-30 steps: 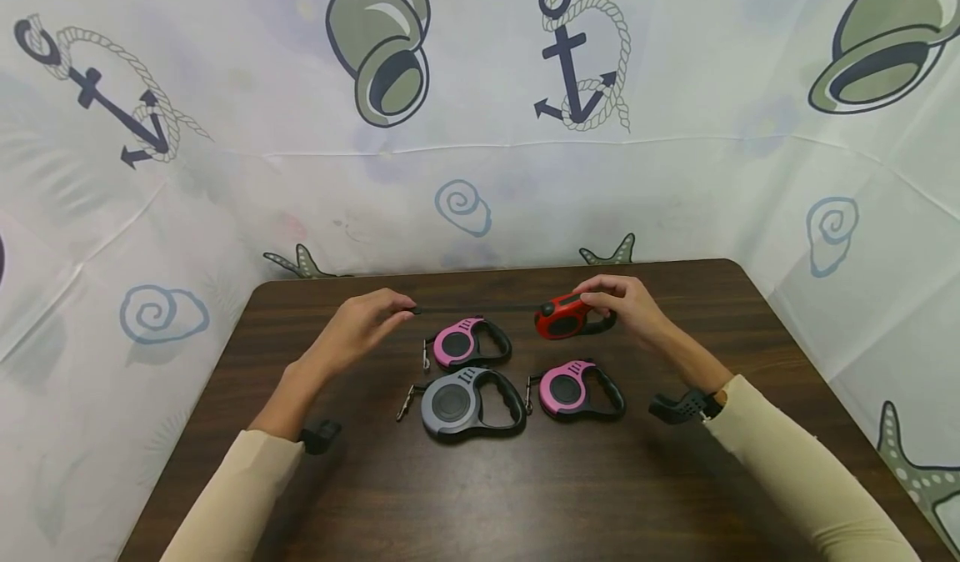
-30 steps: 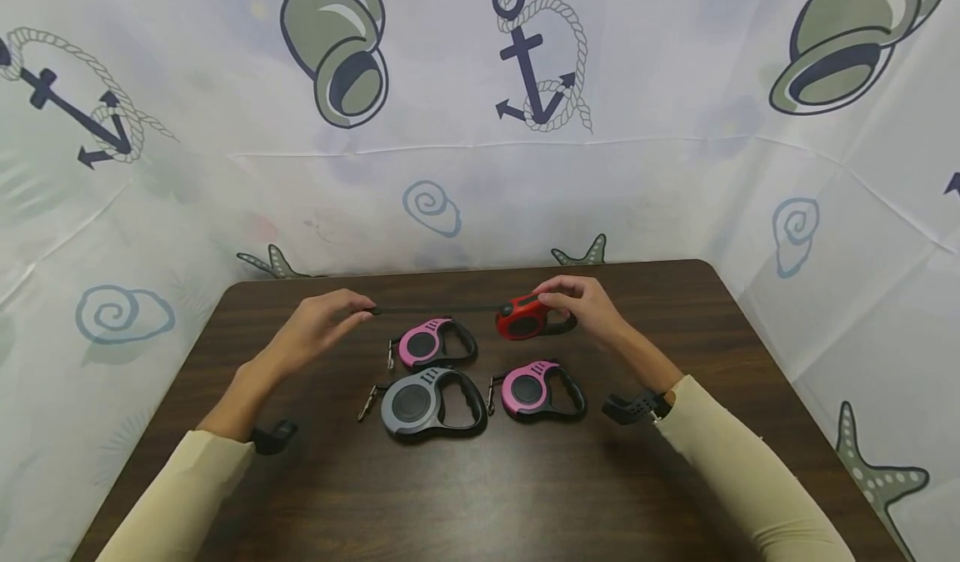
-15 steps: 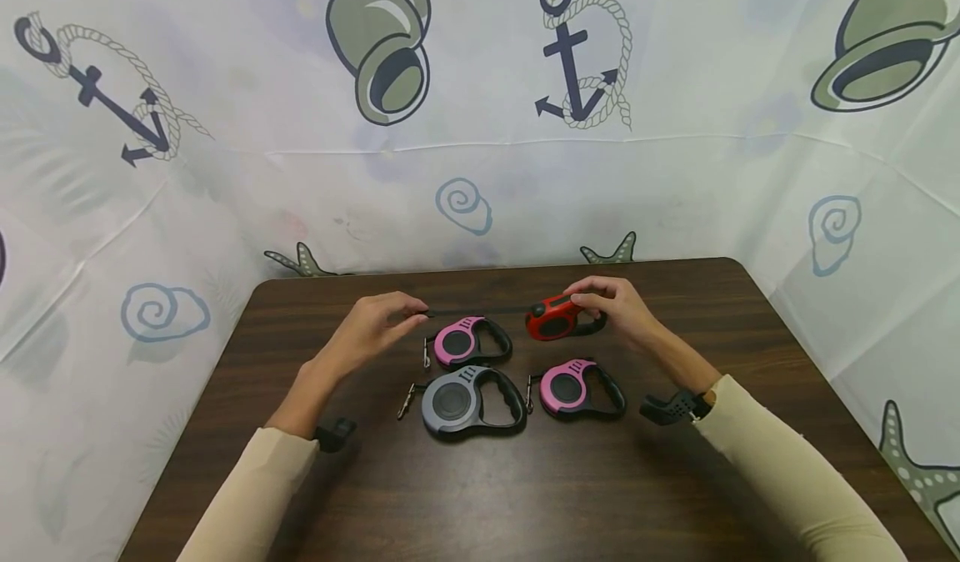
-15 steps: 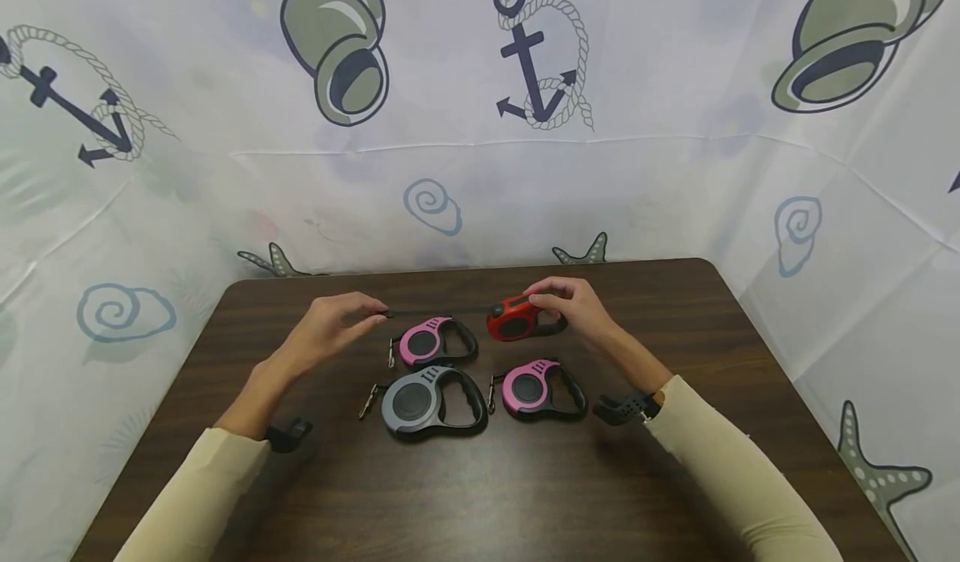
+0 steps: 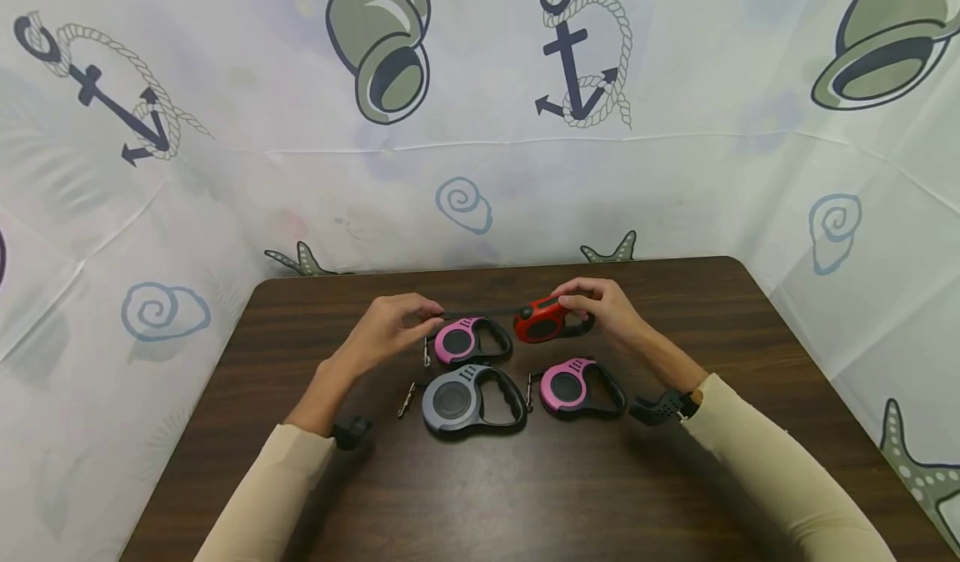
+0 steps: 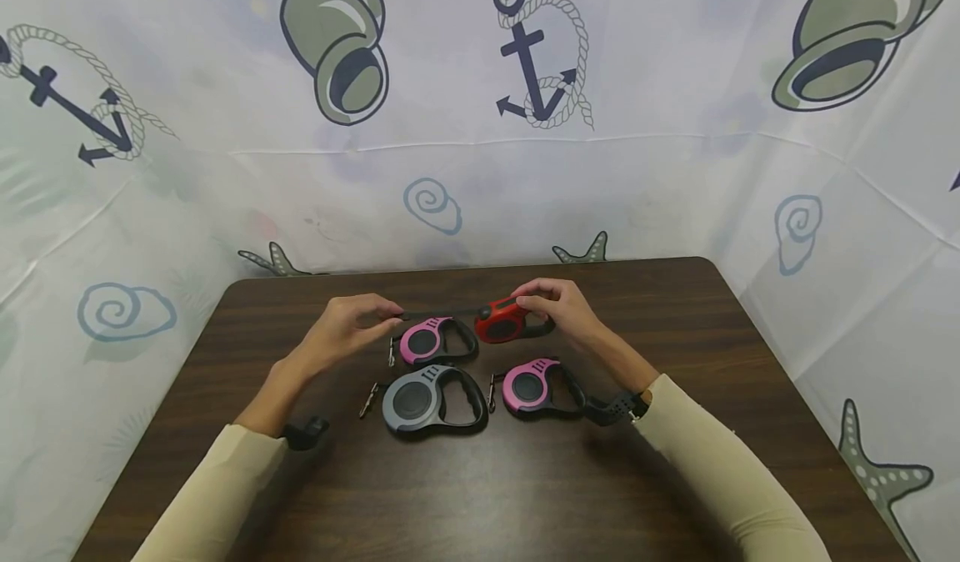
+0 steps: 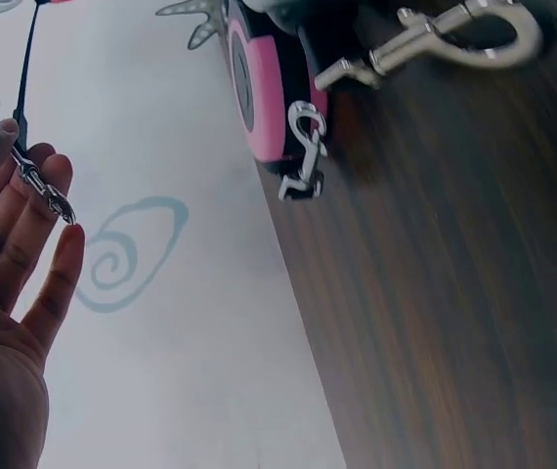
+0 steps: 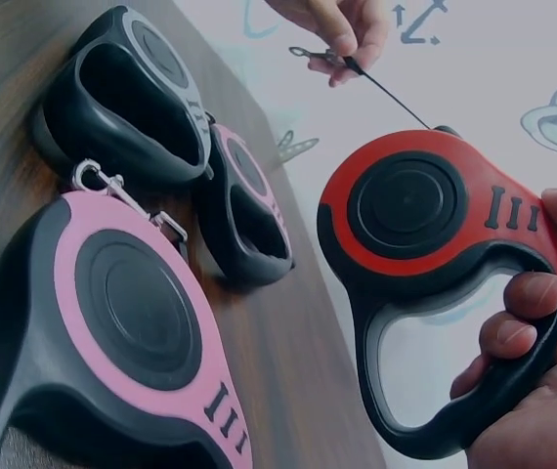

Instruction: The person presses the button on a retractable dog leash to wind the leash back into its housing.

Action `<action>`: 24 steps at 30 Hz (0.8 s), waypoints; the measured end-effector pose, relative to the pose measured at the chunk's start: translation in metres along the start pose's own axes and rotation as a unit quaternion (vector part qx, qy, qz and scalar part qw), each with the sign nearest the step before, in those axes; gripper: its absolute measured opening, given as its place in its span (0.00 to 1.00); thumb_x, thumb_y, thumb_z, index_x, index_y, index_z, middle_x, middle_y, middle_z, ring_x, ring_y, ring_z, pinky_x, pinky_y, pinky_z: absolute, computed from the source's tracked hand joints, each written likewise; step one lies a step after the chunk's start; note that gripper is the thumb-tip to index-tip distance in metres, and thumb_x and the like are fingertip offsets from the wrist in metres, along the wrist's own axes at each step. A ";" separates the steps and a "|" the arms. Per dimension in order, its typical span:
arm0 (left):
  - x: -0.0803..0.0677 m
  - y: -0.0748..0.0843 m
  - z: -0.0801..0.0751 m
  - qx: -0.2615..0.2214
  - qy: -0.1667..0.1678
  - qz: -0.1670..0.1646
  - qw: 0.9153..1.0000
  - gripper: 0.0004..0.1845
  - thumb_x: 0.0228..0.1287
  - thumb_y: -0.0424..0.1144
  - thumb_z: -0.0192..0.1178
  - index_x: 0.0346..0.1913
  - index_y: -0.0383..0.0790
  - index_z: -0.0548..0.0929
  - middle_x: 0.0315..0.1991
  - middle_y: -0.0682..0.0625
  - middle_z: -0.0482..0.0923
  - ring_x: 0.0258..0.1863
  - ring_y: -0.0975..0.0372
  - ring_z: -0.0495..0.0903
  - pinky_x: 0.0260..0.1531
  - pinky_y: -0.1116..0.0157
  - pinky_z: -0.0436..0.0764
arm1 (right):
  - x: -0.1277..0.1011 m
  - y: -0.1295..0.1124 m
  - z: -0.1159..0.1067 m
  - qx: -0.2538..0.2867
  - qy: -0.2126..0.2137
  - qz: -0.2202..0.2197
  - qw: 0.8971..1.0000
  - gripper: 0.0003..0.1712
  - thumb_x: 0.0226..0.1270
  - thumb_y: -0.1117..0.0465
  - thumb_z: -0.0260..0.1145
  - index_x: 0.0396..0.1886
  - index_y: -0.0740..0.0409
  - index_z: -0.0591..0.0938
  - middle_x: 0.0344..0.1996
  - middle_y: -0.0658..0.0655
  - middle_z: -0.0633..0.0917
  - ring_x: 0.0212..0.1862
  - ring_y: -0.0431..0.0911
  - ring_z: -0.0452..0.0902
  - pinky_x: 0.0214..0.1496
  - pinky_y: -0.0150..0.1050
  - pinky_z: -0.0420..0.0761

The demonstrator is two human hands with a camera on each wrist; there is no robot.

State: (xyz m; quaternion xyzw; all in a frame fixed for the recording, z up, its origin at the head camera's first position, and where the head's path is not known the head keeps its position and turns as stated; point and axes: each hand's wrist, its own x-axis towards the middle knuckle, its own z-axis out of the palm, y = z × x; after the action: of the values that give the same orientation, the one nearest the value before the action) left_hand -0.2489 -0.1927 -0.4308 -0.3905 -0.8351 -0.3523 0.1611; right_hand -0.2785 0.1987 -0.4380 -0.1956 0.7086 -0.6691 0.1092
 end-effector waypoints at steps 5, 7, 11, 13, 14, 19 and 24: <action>0.005 0.003 0.006 -0.009 -0.006 -0.008 1.000 0.10 0.61 0.26 0.76 0.45 0.33 0.90 0.38 0.48 0.90 0.36 0.61 0.87 0.37 0.55 0.88 | 0.002 -0.001 0.006 0.004 -0.006 -0.002 1.000 0.18 0.77 0.64 0.65 0.57 0.75 0.83 0.29 0.57 0.74 0.34 0.51 0.68 0.47 0.43 0.69; 0.006 0.004 0.009 -0.015 -0.008 -0.012 1.000 0.10 0.61 0.26 0.75 0.45 0.33 0.90 0.38 0.48 0.90 0.36 0.61 0.87 0.36 0.53 0.88 | 0.003 -0.001 0.008 0.003 -0.009 -0.003 1.000 0.18 0.77 0.64 0.65 0.57 0.74 0.83 0.28 0.59 0.72 0.35 0.53 0.67 0.49 0.45 0.68; 0.009 0.006 0.016 -0.030 -0.006 -0.011 0.999 0.11 0.60 0.24 0.75 0.45 0.31 0.90 0.38 0.47 0.90 0.36 0.60 0.88 0.34 0.50 0.88 | 0.004 -0.001 0.012 0.003 -0.014 -0.006 1.000 0.18 0.77 0.65 0.65 0.57 0.75 0.82 0.26 0.58 0.71 0.34 0.51 0.67 0.49 0.44 0.68; 0.010 0.007 0.019 -0.038 -0.006 -0.013 0.999 0.10 0.61 0.24 0.75 0.45 0.31 0.89 0.38 0.47 0.90 0.36 0.60 0.87 0.33 0.50 0.88 | 0.004 -0.002 0.014 0.005 -0.016 -0.006 1.000 0.18 0.77 0.65 0.65 0.57 0.75 0.82 0.26 0.55 0.72 0.34 0.49 0.67 0.47 0.42 0.69; 0.011 0.007 0.021 -0.040 -0.005 -0.012 0.999 0.09 0.62 0.25 0.74 0.45 0.31 0.89 0.38 0.47 0.90 0.36 0.60 0.87 0.33 0.50 0.88 | 0.004 -0.002 0.016 0.006 -0.016 -0.007 1.000 0.17 0.77 0.66 0.65 0.57 0.75 0.82 0.26 0.53 0.73 0.33 0.50 0.67 0.46 0.41 0.69; 0.015 0.012 0.029 -0.045 0.003 -0.007 0.999 0.08 0.63 0.26 0.74 0.44 0.31 0.90 0.37 0.48 0.89 0.34 0.61 0.86 0.30 0.53 0.87 | 0.005 -0.001 0.022 0.005 -0.016 -0.007 1.000 0.17 0.76 0.65 0.66 0.56 0.75 0.83 0.26 0.54 0.73 0.33 0.51 0.66 0.44 0.41 0.70; 0.019 0.016 0.036 -0.043 0.009 -0.008 0.999 0.07 0.63 0.26 0.74 0.43 0.33 0.90 0.37 0.48 0.89 0.34 0.62 0.86 0.30 0.61 0.86 | 0.006 0.001 0.027 0.009 -0.015 0.003 1.000 0.17 0.76 0.64 0.67 0.56 0.73 0.84 0.26 0.57 0.72 0.34 0.49 0.67 0.46 0.41 0.69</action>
State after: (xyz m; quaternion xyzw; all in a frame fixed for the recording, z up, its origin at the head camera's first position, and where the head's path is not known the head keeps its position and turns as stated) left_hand -0.2485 -0.1500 -0.4381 -0.3876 -0.8207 -0.3926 0.1487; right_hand -0.2728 0.1721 -0.4408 -0.2031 0.7013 -0.6721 0.1235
